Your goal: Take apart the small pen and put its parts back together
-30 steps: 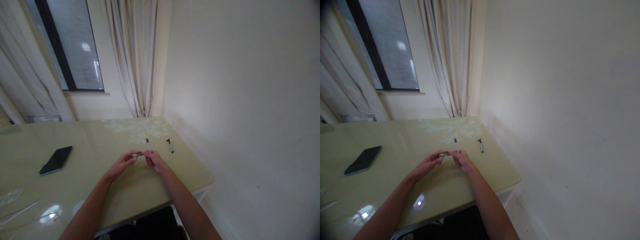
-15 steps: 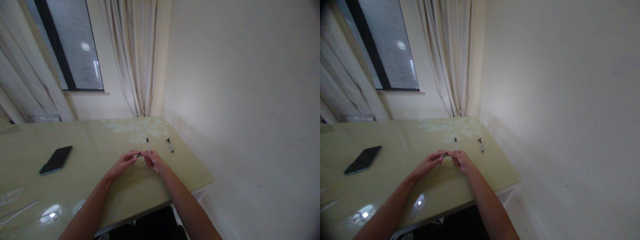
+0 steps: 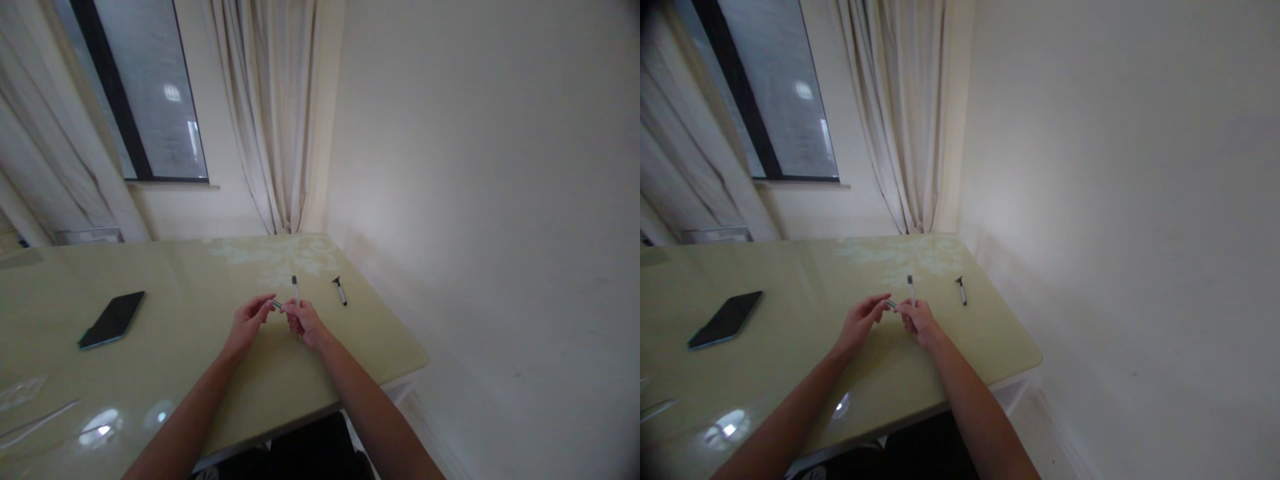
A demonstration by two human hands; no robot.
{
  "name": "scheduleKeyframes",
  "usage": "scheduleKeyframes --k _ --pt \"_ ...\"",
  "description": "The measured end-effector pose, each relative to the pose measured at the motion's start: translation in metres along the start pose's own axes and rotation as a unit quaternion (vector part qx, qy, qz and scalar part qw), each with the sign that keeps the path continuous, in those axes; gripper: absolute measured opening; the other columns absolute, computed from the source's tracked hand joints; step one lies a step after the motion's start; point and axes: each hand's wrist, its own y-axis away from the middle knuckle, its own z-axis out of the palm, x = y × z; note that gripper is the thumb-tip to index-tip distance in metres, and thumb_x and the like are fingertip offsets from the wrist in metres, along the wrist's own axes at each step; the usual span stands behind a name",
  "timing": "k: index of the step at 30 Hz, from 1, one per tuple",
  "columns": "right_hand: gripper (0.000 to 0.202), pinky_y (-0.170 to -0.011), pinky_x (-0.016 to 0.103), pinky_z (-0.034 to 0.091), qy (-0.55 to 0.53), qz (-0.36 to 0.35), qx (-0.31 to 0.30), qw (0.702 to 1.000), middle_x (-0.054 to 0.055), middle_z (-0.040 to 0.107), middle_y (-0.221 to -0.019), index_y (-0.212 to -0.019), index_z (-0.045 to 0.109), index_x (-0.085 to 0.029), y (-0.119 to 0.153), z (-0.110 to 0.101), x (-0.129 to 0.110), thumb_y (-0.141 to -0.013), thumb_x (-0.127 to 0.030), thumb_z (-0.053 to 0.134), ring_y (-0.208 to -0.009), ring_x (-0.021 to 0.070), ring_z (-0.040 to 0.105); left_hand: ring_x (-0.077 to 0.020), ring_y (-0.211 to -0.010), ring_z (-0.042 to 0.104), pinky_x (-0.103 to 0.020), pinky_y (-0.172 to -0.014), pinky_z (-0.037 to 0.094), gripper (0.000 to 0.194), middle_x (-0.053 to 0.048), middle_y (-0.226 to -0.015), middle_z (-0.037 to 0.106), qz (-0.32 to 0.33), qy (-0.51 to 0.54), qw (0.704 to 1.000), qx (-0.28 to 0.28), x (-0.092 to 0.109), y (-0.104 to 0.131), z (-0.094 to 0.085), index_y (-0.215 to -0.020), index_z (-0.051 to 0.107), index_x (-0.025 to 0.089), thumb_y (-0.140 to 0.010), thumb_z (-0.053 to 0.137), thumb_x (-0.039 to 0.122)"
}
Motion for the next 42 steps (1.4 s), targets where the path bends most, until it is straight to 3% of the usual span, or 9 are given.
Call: scheduleKeyframes --k 3,12,20,22,25,27,30,36,42 --pt "0.030 -0.041 0.024 0.007 0.012 -0.020 0.015 1.000 -0.013 0.035 -0.046 -0.074 0.063 -0.017 -0.001 0.002 0.002 -0.065 -0.040 0.080 -0.039 0.0035 0.020 -0.0131 -0.059 0.051 -0.025 -0.054 0.042 0.048 -0.004 -0.077 0.070 0.018 -0.022 0.999 0.034 0.003 0.001 0.001 -0.108 0.076 0.016 -0.079 0.076 0.055" --pt "0.026 -0.043 0.026 0.007 0.054 -0.037 0.026 0.998 -0.013 0.034 -0.044 -0.072 0.063 -0.018 0.001 0.005 0.002 -0.066 -0.039 0.078 -0.039 0.0047 0.019 -0.0087 -0.056 0.046 -0.023 -0.053 0.041 0.056 -0.001 -0.086 0.069 0.085 -0.064 0.994 -0.015 -0.008 -0.001 0.000 -0.125 0.071 0.020 -0.074 0.084 0.040" --pt "0.042 -0.044 0.024 0.017 0.168 -0.081 0.012 0.982 -0.010 0.038 -0.053 -0.084 0.065 -0.018 0.002 0.004 0.001 -0.081 -0.060 0.066 -0.042 0.0069 0.024 -0.0088 -0.056 0.048 -0.023 -0.054 0.043 0.041 -0.002 -0.094 0.068 0.113 -0.098 0.989 -0.004 -0.009 -0.003 -0.003 -0.117 0.073 0.022 -0.080 0.078 0.037" --pt "0.048 -0.048 0.023 0.026 0.247 -0.138 0.032 0.959 -0.007 0.042 -0.055 -0.093 0.069 -0.018 0.005 0.002 -0.001 -0.093 -0.061 0.050 -0.046 0.0094 0.033 -0.0094 -0.057 0.049 -0.023 -0.054 0.043 0.040 -0.002 -0.094 0.067 0.115 -0.096 0.989 0.008 -0.008 -0.003 -0.003 -0.118 0.072 0.022 -0.080 0.076 0.037" --pt "0.050 -0.061 0.024 0.035 0.432 -0.218 0.068 0.873 0.000 0.060 -0.066 -0.101 0.073 -0.020 0.011 0.000 -0.004 -0.104 -0.054 0.038 -0.062 0.0142 0.054 -0.0100 -0.058 0.050 -0.024 -0.055 0.044 0.040 -0.002 -0.094 0.065 0.111 -0.095 0.989 0.019 -0.008 -0.004 -0.005 -0.118 0.071 0.022 -0.082 0.074 0.037" --pt "0.046 -0.065 0.024 0.036 0.533 -0.212 0.089 0.814 0.003 0.069 -0.078 -0.102 0.075 -0.023 0.015 0.000 -0.006 -0.105 -0.051 0.038 -0.072 0.0167 0.061 -0.0104 -0.059 0.050 -0.024 -0.057 0.044 0.040 -0.002 -0.094 0.065 0.107 -0.095 0.990 0.019 -0.008 -0.004 -0.006 -0.119 0.071 0.021 -0.082 0.074 0.038" --pt "0.045 -0.067 0.025 0.038 0.588 -0.182 0.139 0.776 0.005 0.076 -0.087 -0.106 0.076 -0.025 0.018 0.001 -0.007 -0.107 -0.049 0.038 -0.080 0.0192 0.067 -0.0106 -0.060 0.050 -0.024 -0.058 0.044 0.040 -0.002 -0.095 0.064 0.101 -0.094 0.990 0.017 -0.008 -0.004 -0.006 -0.118 0.071 0.022 -0.083 0.073 0.038" --pt "0.039 -0.088 0.028 0.046 0.545 -0.245 0.132 0.791 0.004 0.075 -0.120 -0.124 0.073 -0.030 0.017 0.002 -0.007 -0.105 -0.049 0.045 -0.106 0.0222 0.068 -0.0105 -0.059 0.046 -0.024 -0.055 0.040 0.040 0.001 -0.086 0.057 0.104 -0.093 0.990 0.023 -0.006 -0.005 -0.007 -0.117 0.072 0.022 -0.083 0.073 0.041" --pt "0.037 -0.095 0.030 0.047 0.512 -0.254 0.097 0.815 0.004 0.074 -0.123 -0.129 0.071 -0.032 0.015 0.000 -0.004 -0.103 -0.047 0.051 -0.108 0.0211 0.068 -0.0125 -0.063 0.048 -0.024 -0.059 0.041 0.044 0.002 -0.081 0.053 0.088 -0.080 0.993 0.024 -0.008 -0.006 -0.010 -0.120 0.071 0.021 -0.083 0.073 0.045"
